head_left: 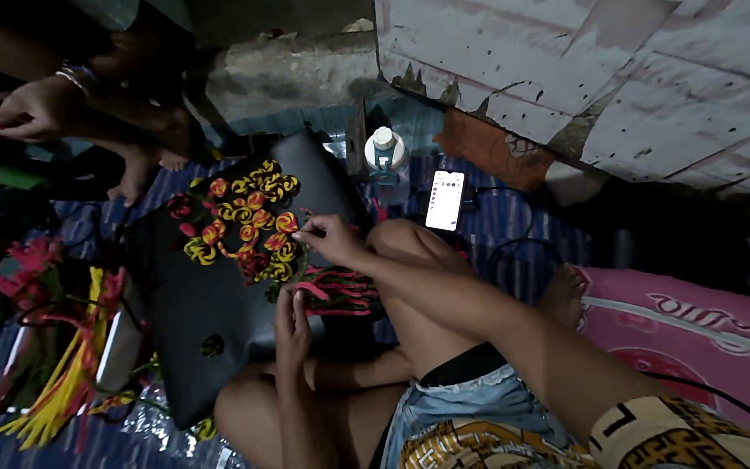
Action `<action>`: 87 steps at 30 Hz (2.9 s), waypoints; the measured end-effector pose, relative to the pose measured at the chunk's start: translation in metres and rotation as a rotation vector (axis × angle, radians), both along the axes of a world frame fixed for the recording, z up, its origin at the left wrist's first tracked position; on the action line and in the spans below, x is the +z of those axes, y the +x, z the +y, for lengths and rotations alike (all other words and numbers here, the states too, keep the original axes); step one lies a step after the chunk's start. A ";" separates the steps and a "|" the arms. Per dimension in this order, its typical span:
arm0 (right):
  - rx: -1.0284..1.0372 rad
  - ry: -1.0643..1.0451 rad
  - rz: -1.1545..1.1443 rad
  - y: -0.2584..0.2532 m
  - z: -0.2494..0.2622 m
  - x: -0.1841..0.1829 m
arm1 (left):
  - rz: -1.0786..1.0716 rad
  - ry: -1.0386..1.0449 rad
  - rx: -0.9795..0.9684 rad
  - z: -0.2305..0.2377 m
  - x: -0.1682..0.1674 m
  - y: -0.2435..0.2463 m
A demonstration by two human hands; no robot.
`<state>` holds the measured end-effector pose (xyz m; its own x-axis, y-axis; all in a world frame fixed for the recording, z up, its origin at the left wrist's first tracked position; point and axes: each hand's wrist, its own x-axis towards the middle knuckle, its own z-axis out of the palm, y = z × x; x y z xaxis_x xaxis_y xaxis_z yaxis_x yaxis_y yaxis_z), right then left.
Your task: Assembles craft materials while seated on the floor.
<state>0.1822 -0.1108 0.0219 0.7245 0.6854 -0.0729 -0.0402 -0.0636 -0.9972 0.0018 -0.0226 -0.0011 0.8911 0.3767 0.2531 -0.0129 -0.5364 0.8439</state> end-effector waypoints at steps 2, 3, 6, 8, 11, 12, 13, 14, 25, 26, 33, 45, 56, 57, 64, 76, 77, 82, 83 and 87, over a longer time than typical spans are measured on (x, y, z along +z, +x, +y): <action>-0.003 -0.010 -0.072 -0.003 0.001 0.001 | 0.099 0.158 0.083 -0.003 -0.002 0.002; -0.002 -0.003 -0.094 -0.003 0.001 0.001 | 0.156 0.230 0.117 -0.003 -0.001 0.003; -0.010 0.049 -0.117 -0.005 0.000 0.001 | 0.243 0.361 0.194 -0.002 0.002 0.005; 0.023 0.060 -0.109 -0.007 -0.002 0.003 | 0.272 0.380 0.244 -0.004 0.003 0.006; 0.078 0.057 -0.099 -0.009 0.001 0.000 | 0.262 0.315 0.255 -0.008 0.005 0.006; 0.084 0.064 -0.087 -0.010 0.001 0.000 | 0.214 0.283 0.239 -0.008 0.003 0.006; 0.074 0.078 -0.068 -0.010 0.002 0.000 | 0.153 0.237 0.212 -0.007 0.001 0.005; 0.044 0.102 -0.041 -0.009 0.002 0.000 | 0.095 0.176 0.178 -0.005 -0.001 0.004; 0.020 0.165 0.203 -0.001 -0.001 0.004 | -0.170 -0.250 0.340 0.004 0.000 0.007; 0.033 0.169 0.188 -0.003 -0.002 0.006 | -0.154 -0.362 0.373 0.004 0.004 0.006; 0.214 0.268 -0.544 -0.034 -0.011 0.004 | -0.179 -0.846 0.612 0.021 0.005 0.000; -0.038 0.389 -0.659 -0.021 -0.017 0.008 | 0.055 -0.609 -0.134 0.041 0.006 -0.027; 0.185 0.040 -0.232 0.006 -0.019 0.004 | -0.216 -0.720 0.344 0.023 0.005 -0.007; 0.202 0.008 -0.260 0.004 -0.019 0.004 | -0.201 -0.704 0.476 0.021 0.007 -0.002; 0.279 0.211 -0.731 -0.013 -0.024 -0.005 | -0.139 -0.376 0.639 0.018 -0.001 0.003; -0.021 0.115 -0.290 0.019 -0.023 0.001 | -0.004 -0.565 -0.137 0.023 0.009 -0.006; -0.036 0.110 -0.269 0.018 -0.022 0.002 | -0.036 -0.567 -0.110 0.024 0.008 -0.007; -0.067 0.014 -0.196 0.014 -0.022 0.007 | -0.196 -0.514 0.210 0.018 0.004 -0.001; -0.064 -0.005 -0.224 0.013 -0.022 0.007 | -0.220 -0.500 0.285 0.017 0.003 0.002; 0.030 -0.076 -0.379 0.003 -0.024 0.006 | -0.244 -0.541 0.547 0.013 0.002 0.012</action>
